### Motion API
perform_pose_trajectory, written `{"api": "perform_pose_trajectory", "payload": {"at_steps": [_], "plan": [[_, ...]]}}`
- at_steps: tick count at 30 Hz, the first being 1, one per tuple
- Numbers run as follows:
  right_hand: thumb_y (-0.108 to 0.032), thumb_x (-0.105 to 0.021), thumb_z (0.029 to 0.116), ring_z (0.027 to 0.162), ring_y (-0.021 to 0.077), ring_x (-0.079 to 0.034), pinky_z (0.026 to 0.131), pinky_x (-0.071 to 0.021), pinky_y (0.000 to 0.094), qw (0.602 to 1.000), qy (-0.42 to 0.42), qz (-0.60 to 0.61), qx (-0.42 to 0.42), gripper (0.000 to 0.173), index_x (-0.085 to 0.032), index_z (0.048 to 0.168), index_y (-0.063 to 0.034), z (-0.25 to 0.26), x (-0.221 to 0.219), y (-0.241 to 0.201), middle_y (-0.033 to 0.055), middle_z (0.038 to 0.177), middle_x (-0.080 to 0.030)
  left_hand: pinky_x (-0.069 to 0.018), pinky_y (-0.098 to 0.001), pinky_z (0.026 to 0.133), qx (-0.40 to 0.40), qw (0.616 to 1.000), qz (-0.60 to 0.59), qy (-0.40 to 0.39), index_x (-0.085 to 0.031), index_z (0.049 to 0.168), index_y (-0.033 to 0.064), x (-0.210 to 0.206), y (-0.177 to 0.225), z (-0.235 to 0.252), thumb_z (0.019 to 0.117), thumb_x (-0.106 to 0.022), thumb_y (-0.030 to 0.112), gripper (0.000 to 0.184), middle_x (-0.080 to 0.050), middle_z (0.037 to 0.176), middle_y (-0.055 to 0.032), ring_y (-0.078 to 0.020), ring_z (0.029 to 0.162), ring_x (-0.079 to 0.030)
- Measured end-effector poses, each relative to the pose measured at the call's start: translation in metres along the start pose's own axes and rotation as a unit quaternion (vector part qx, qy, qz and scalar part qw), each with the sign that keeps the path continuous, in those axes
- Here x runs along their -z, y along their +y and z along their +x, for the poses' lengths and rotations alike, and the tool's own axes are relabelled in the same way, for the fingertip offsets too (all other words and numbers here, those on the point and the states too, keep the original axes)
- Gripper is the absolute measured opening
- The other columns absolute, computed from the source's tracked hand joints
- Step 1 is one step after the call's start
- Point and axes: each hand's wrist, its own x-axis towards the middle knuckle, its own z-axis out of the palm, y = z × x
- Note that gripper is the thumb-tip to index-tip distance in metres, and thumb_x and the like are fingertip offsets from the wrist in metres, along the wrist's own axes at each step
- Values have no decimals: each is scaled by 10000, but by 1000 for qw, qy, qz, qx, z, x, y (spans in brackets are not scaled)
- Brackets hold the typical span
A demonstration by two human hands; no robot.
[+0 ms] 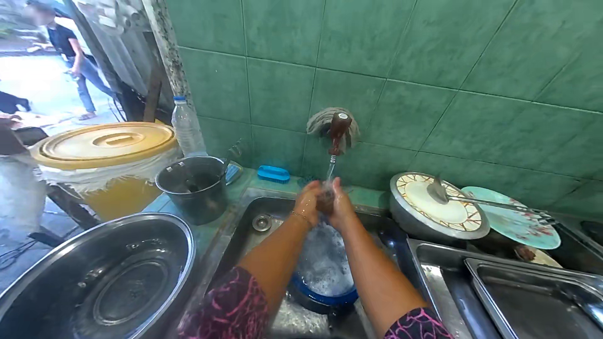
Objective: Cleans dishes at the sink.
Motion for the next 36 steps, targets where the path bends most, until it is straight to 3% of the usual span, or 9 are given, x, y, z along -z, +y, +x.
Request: {"api": "perform_pose_trajectory", "payload": {"at_steps": [5,9,13,15,18,20,24,29,36], "plan": [[-131,-630,1008,920,218,-662,794,-566,436,995,44,-79,-35,300,-625,1301,-67,49,4,28,118,1115,-690,-571,-483,835,112,988,-60,-85,-573,1246,99,14,13,-2,1041,-396,613,581,-676,1062,-117,-264,956,-675],[-97,-548,1033,906,172,-666,779,-562,371,984,-81,-149,-60,303,-628,1325,-80,56,18,11,101,1153,-696,-616,-348,724,165,963,65,-201,-595,1142,46,30,14,0,1058,-495,157,171,-704,952,-113,-207,825,-717],[-163,-545,1059,1025,297,-659,901,-538,511,947,-37,-311,-77,250,-663,1240,-36,59,7,6,188,1155,-680,-385,-195,454,148,920,310,-190,-592,960,90,17,9,11,984,-602,81,28,-524,662,18,-56,490,-448],[-125,-581,1037,1120,353,-651,991,-517,545,914,-9,-402,-60,261,-649,1243,18,60,1,7,235,1206,-671,-431,-278,563,67,855,488,-164,-611,1106,49,8,10,3,1006,-632,172,160,-541,798,-46,-126,609,-478],[-147,-543,1056,1185,420,-617,1019,-483,586,873,38,-478,-92,318,-594,1303,46,52,-8,7,286,1257,-633,-428,-572,1066,-42,684,700,-203,-620,1301,-74,3,8,0,1033,-585,205,389,-621,1299,-282,-406,1235,-581],[-167,-469,1085,1164,431,-618,995,-484,598,886,79,-445,-104,330,-579,1302,56,48,-9,17,297,1236,-629,-409,-606,1091,-57,643,742,-183,-628,1294,-44,7,-4,2,1034,-561,303,438,-611,1331,-276,-434,1302,-546],[-192,-431,1087,970,323,-614,837,-505,539,939,99,-302,-133,300,-608,1214,14,52,-7,29,211,1079,-636,-496,-591,994,-24,728,677,-100,-688,1168,2,15,-10,1,956,-655,390,443,-692,1178,-213,-372,1161,-649],[-178,-597,1039,1065,302,-649,945,-517,512,925,23,-341,-165,270,-671,1222,6,61,6,-10,200,1150,-680,-549,-553,897,53,881,459,-107,-359,1498,65,22,3,7,828,-857,195,846,-580,1342,-226,-365,1164,-618],[-98,-745,937,911,197,-657,842,-550,397,968,46,-245,-33,169,-716,1060,14,58,5,-35,138,1017,-700,-543,-606,875,72,865,494,-57,-608,1280,-11,4,32,12,998,-661,251,388,-645,1181,-255,-390,1057,-655]]}}
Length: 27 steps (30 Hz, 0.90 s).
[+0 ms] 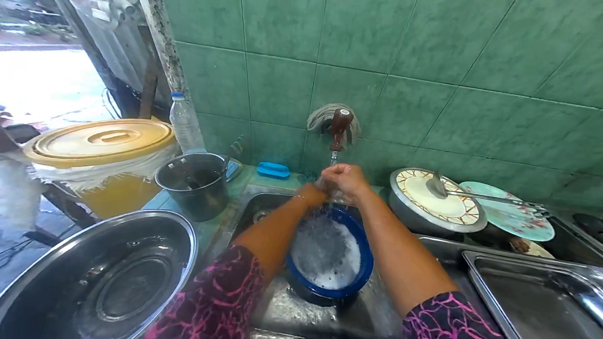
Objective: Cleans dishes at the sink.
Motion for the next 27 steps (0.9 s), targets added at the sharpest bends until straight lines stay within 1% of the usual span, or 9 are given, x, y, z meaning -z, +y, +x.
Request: {"api": "perform_pose_trajectory", "payload": {"at_steps": [4,6,10,15,17,19,21,24,27], "plan": [[-186,-641,1008,1119,232,-619,939,-534,446,993,-66,97,16,453,-512,1415,-34,-8,-4,42,153,1283,-625,-600,-491,786,-62,982,-169,50,-594,1320,20,19,24,-8,964,-649,70,364,-676,1108,-223,-319,910,-696],[-217,-691,986,1144,245,-608,972,-515,456,995,-85,47,-38,494,-523,1416,-43,-16,-16,63,161,1313,-621,-577,-439,744,-106,954,-277,54,-544,1360,47,29,39,-20,942,-624,-27,432,-647,1125,-196,-276,890,-663],[-211,-772,933,888,219,-590,797,-512,388,970,-42,-95,-219,462,-603,1313,-9,-3,-25,82,169,1121,-629,-590,-432,710,-176,889,-393,157,-537,1341,66,43,49,-31,921,-598,-75,447,-641,1132,-175,-266,878,-669],[-54,-655,963,979,263,-661,881,-564,422,978,-69,-35,-191,366,-569,1300,61,2,-6,29,210,1151,-651,-582,-517,792,-81,993,-77,36,-509,1408,50,30,-6,-8,864,-724,-9,588,-646,1161,-248,-353,941,-673],[-13,-642,968,972,240,-655,881,-560,403,987,-89,5,-138,313,-590,1268,59,-5,-4,-2,184,1141,-653,-561,-585,861,-33,999,25,-25,-427,1503,112,12,-19,1,847,-781,47,748,-618,1276,-254,-404,1075,-652],[4,-631,972,910,190,-665,841,-578,358,988,-90,101,-76,224,-598,1191,41,-15,2,-13,131,1066,-666,-563,-579,864,-5,1000,16,-12,-554,1391,75,-3,-24,6,851,-814,113,601,-643,1227,-239,-390,1073,-656],[-125,-601,1026,918,175,-682,847,-590,352,972,-50,227,-44,231,-584,1221,-4,-21,8,6,100,1055,-684,-573,-560,884,-8,999,-18,39,-625,1266,6,-6,-22,13,896,-763,143,418,-662,1170,-252,-382,1043,-677],[-528,-517,1042,1033,273,-643,870,-547,458,930,131,316,-135,588,-564,1344,-26,-17,-10,68,173,1194,-659,-563,-545,871,-69,990,-96,70,-630,1190,-10,-2,-8,11,865,-768,77,364,-661,1112,-241,-361,989,-667],[-728,-204,1017,1209,336,-513,941,-443,546,871,155,396,-246,815,-407,1499,-104,-21,-47,103,195,1400,-499,-558,-489,835,-112,984,-139,14,-592,1192,-21,-7,7,1,841,-717,-51,374,-637,1102,-214,-310,957,-645]]}}
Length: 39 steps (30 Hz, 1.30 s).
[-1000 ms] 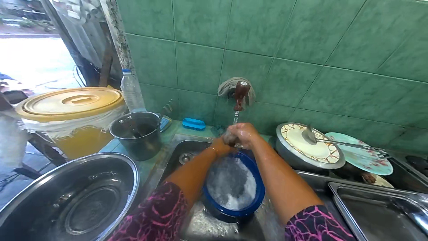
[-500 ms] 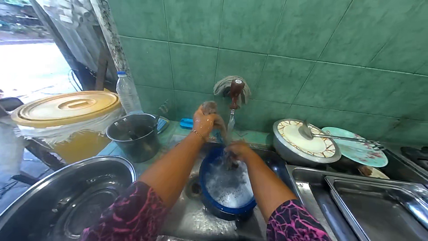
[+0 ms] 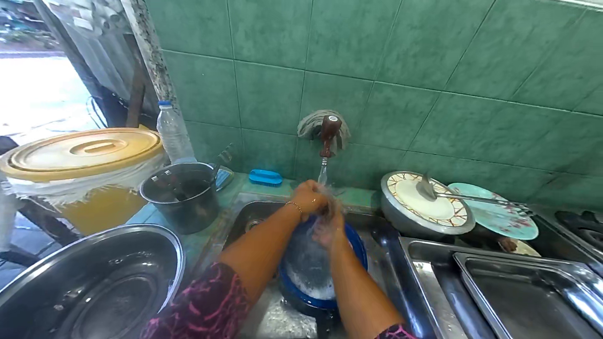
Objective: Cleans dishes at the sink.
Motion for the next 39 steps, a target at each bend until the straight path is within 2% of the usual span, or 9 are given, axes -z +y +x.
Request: {"api": "perform_pose_trajectory", "payload": {"at_steps": [2,4,8,11,14,18,24,32,39], "plan": [[-774,-146,988,1328,352,-513,1017,-477,564,992,-43,117,-33,854,-331,1553,-162,-6,-10,2,185,1516,-455,-548,-458,814,-9,999,1,-35,-593,1169,-7,0,-5,-1,848,-664,-73,335,-632,1082,-189,-280,936,-634],[-724,-165,1017,970,274,-623,792,-541,461,987,-57,151,9,770,-485,1330,-98,-7,-24,-12,155,1133,-608,-542,-466,791,-9,999,-42,-31,-574,1212,5,3,-15,-10,839,-658,-85,393,-633,1098,-204,-292,928,-632],[-241,-484,1070,815,175,-625,706,-544,374,963,-165,-128,173,313,-549,1334,-87,-12,-29,-48,90,1019,-650,-567,-485,701,47,970,-236,-48,-136,1590,326,12,-25,-19,959,-592,50,827,-615,1103,-153,-291,895,-662],[50,-662,885,964,239,-649,809,-571,428,901,-225,-284,239,587,-487,1439,-36,-31,-31,-72,192,1234,-639,-615,-445,768,53,963,-233,-126,-406,1423,123,8,-30,-13,969,-538,-29,497,-682,1012,-150,-271,873,-708],[-47,-603,1015,984,246,-689,878,-570,411,840,-235,-394,289,298,-641,1296,45,-40,-37,-81,220,1173,-694,-585,-310,645,59,978,-157,-126,-580,1077,25,1,-39,3,915,-537,-79,197,-682,812,-63,-151,693,-667],[-182,-516,1085,1090,358,-672,966,-529,520,783,-137,-508,332,321,-634,1273,50,-34,-40,-77,252,1172,-685,-459,-263,468,16,999,31,-33,-524,1129,44,-16,-34,0,985,-534,30,145,-552,683,-3,-89,503,-505],[-184,-470,1086,1214,388,-620,1035,-476,576,782,-75,-558,267,340,-653,1263,40,-32,-37,-67,253,1270,-659,-387,-630,1110,-66,893,443,-47,-578,1327,-117,-21,-31,-8,992,-652,212,476,-571,1343,-355,-492,1302,-532],[-652,-314,1044,1026,223,-627,876,-528,465,903,-187,-355,153,667,-619,1294,-114,0,12,-67,108,1165,-657,-605,-446,691,37,998,-48,-37,-469,1449,91,-23,-46,11,866,-734,-9,648,-684,1046,-211,-292,789,-696],[-380,-824,843,1382,436,-475,1132,-411,583,762,148,-630,16,710,-592,1307,105,2,146,3,316,1449,-500,-547,-468,775,89,990,104,-20,-650,1269,74,-17,-10,22,875,-821,298,484,-682,1037,-154,-258,852,-647]]}}
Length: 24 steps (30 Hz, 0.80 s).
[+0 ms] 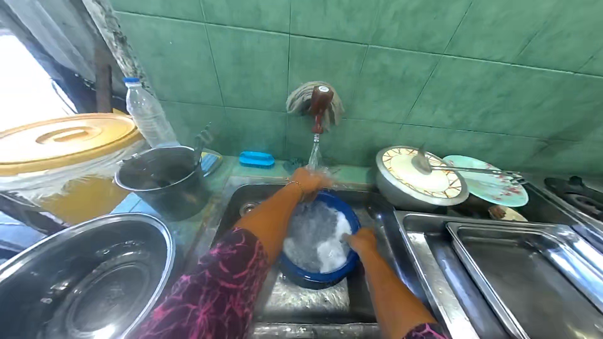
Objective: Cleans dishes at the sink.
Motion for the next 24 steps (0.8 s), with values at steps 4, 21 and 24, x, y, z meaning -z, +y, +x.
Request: {"api": "perform_pose_trajectory", "payload": {"at_steps": [4,21,24], "plan": [[-33,-748,862,1128,403,-630,905,-538,592,975,-25,209,-71,508,-565,1332,23,-6,-13,17,279,1246,-618,-549,-513,837,32,999,-20,15,-629,1258,28,1,-4,-6,936,-724,392,495,-670,1070,-190,-306,931,-659],[15,-651,903,1144,456,-650,950,-492,679,902,50,-135,406,357,-691,1249,-63,-55,40,-158,248,1176,-699,-520,-444,795,-93,992,40,74,-679,1045,23,67,-33,-80,948,-756,290,294,-658,915,-116,-218,818,-610],[131,-592,869,1254,404,-617,1034,-484,630,843,68,-118,521,572,-668,1371,-133,-59,32,-172,187,1329,-668,-508,-506,726,-71,987,82,120,-644,1023,-5,81,-34,-94,1056,-521,484,506,-607,846,-161,-287,740,-589]]}}
